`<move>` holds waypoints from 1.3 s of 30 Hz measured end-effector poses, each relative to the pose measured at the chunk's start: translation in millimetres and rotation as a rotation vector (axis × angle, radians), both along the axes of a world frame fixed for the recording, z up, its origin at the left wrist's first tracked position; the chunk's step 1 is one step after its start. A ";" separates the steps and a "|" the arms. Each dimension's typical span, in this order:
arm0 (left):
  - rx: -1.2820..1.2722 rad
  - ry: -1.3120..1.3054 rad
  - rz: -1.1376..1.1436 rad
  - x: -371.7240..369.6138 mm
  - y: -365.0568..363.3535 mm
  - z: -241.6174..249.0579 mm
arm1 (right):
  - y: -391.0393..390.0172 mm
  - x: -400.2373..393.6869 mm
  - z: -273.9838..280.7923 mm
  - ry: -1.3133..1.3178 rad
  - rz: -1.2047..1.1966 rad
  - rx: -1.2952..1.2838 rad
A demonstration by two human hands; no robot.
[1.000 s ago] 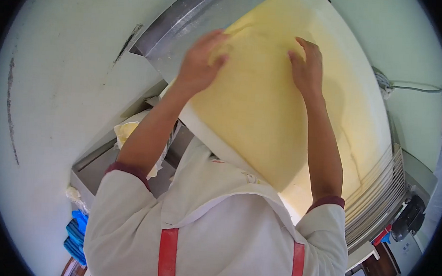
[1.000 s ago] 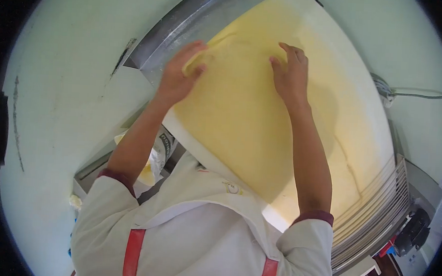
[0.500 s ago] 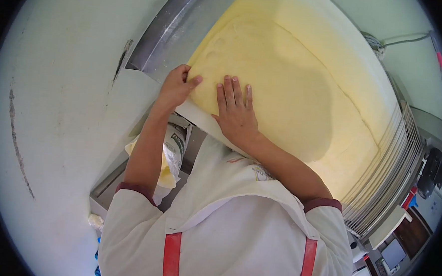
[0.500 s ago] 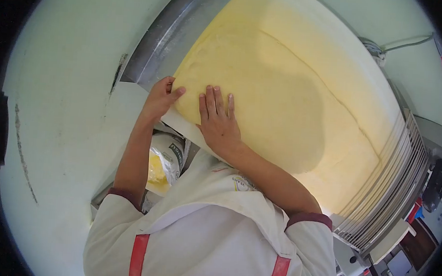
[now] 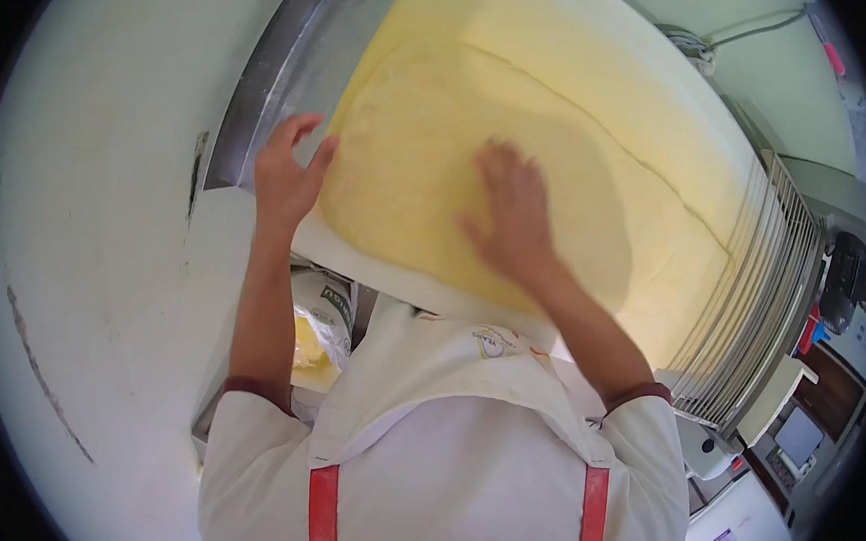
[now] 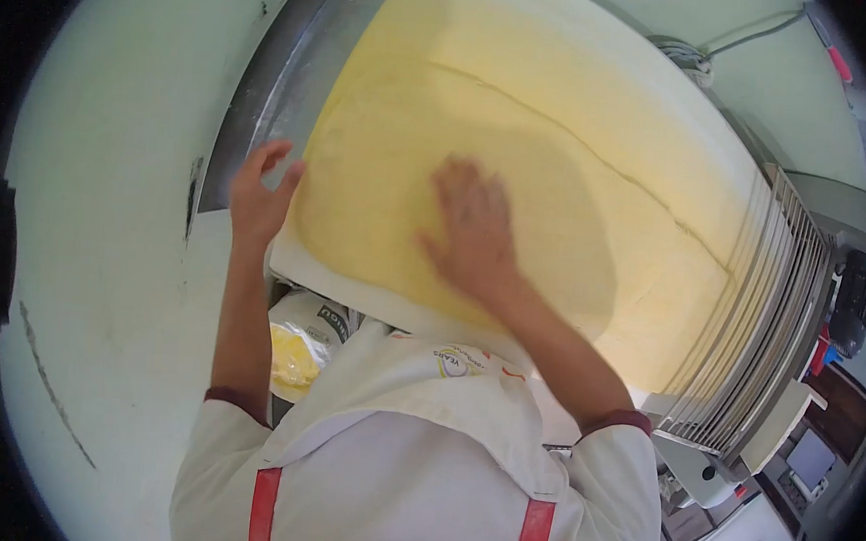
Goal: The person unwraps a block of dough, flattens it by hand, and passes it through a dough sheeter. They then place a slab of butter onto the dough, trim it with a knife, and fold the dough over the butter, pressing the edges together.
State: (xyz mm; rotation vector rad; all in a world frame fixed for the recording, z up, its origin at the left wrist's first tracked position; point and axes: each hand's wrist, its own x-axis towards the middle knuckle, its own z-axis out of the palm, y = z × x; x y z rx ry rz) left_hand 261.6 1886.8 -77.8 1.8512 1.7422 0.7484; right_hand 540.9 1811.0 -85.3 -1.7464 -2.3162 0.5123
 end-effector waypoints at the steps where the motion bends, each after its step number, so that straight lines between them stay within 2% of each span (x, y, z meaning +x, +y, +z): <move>1: 0.103 0.026 -0.104 7.8 19.6 1.4 | 24.2 19.0 -7.7 -0.059 -0.086 0.062; 3: 0.173 0.040 -0.327 47.0 60.6 5.2 | 68.6 54.0 -20.0 -0.137 -0.200 0.226; 6: 0.349 0.124 -0.627 119.2 102.3 -6.2 | 106.7 61.8 -6.8 -0.065 -0.285 -0.045; 9: 0.140 0.120 -0.825 166.2 121.9 -20.9 | 127.0 77.0 -10.9 0.071 -0.279 -0.119; 12: -0.043 0.052 -0.846 173.2 138.2 -27.4 | 128.4 87.4 -8.5 0.092 -0.240 -0.189; 15: -0.098 0.076 -0.831 175.8 136.7 -19.2 | 113.0 97.6 -5.6 -0.063 -0.239 0.019; 18: -0.095 -0.007 -0.835 173.9 133.5 -13.8 | 103.4 118.6 -2.5 -0.095 -0.240 -0.105; 21: -0.080 0.004 -0.834 175.2 133.4 -17.0 | 111.7 127.5 -18.7 0.024 -0.142 -0.165; 23: -0.053 0.024 -0.818 176.0 132.0 -20.8 | 111.5 128.5 -2.3 0.004 -0.149 -0.222; 25: -0.149 0.055 -0.802 176.5 133.6 -20.2 | 89.0 137.2 -4.8 0.101 -0.292 0.032; 27: -0.020 0.064 -0.772 177.9 127.7 -24.1 | 47.7 156.1 -3.1 0.257 -0.492 0.239; 28: 0.044 0.067 -0.755 189.6 129.1 -25.5 | 12.2 170.6 1.6 0.375 -0.620 0.319; 30: 0.010 0.032 -0.828 235.4 125.5 -20.2 | -73.6 192.3 -12.7 0.370 -0.961 0.603; 31: -0.010 0.020 -0.855 258.7 118.8 -16.7 | -122.2 202.0 -15.2 0.347 -1.122 0.637; 33: -0.046 -0.070 -1.051 334.9 96.2 -15.0 | -208.7 208.9 -13.4 0.178 -1.526 0.677; 34: 0.015 -0.105 -1.176 376.5 84.2 -24.7 | -241.7 206.4 -13.9 -0.007 -1.680 0.618; 35: -0.013 -0.117 -1.233 419.5 62.3 -25.8 | -263.1 205.6 -18.1 -0.170 -1.782 0.479; 38: -0.073 -0.122 -1.342 539.6 -5.7 -50.3 | -269.3 220.5 -52.8 -0.355 -1.947 0.146; 39: -0.126 -0.046 -1.354 570.1 -26.3 -44.5 | -257.2 226.4 -47.3 -0.219 -1.942 0.124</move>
